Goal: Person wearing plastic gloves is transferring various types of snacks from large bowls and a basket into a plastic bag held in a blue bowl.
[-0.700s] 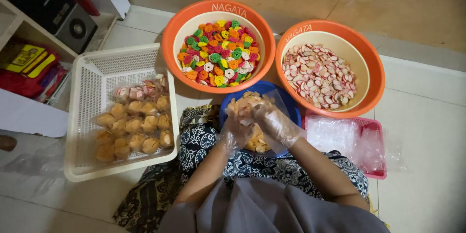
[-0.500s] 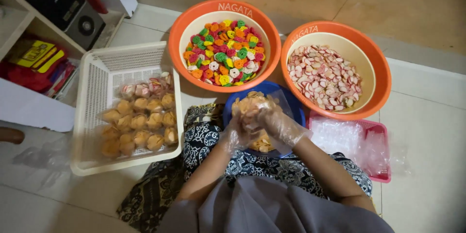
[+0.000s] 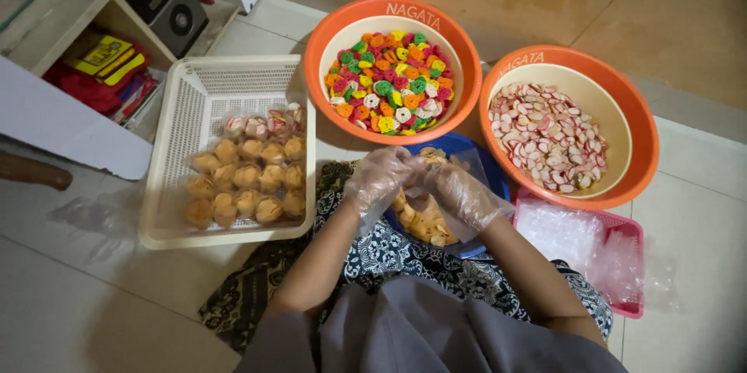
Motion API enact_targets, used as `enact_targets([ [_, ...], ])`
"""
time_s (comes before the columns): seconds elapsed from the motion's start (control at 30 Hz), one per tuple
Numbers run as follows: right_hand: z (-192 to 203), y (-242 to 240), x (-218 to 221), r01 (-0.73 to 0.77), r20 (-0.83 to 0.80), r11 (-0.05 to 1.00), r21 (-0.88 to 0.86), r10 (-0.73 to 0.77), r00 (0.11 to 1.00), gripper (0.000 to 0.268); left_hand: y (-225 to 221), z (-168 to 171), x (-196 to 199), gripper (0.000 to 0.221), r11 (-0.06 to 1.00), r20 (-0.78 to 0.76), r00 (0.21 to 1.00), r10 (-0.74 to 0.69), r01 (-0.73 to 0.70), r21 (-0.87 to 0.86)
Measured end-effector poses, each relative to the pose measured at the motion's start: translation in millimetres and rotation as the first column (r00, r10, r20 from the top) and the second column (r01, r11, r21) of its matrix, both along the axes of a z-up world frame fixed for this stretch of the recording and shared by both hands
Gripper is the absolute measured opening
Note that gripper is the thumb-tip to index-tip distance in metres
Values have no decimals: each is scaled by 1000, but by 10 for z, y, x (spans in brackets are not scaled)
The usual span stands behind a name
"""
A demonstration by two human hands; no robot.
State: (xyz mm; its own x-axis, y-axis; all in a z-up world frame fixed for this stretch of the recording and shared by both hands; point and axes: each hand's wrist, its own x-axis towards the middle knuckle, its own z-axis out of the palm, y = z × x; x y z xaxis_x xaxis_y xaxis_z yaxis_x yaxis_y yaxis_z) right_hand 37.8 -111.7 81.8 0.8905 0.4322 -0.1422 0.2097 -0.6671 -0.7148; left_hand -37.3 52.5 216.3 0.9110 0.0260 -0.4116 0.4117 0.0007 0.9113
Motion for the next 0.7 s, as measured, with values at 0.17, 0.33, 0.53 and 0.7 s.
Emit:
enact_targets([
  [0.17, 388, 387, -76, 8, -109, 997, 83, 1, 994, 34, 246, -1464, 639, 47, 745, -55, 997, -48, 72, 663],
  [0.33, 724, 769, -210, 5, -224, 987, 159, 30, 974, 35, 547, -1777, 594, 24, 697, 87, 996, 21, -77, 713],
  [0.53, 1144, 1301, -291, 51, -369, 966, 252, 47, 928, 36, 1135, -1691, 625, 28, 887, 255, 962, 97, -200, 415],
  [0.7, 1636, 1710, -297, 267, -619, 851, 453, 84, 781, 51, 1720, -1592, 817, 15, 708, 401, 790, 464, -59, -703],
])
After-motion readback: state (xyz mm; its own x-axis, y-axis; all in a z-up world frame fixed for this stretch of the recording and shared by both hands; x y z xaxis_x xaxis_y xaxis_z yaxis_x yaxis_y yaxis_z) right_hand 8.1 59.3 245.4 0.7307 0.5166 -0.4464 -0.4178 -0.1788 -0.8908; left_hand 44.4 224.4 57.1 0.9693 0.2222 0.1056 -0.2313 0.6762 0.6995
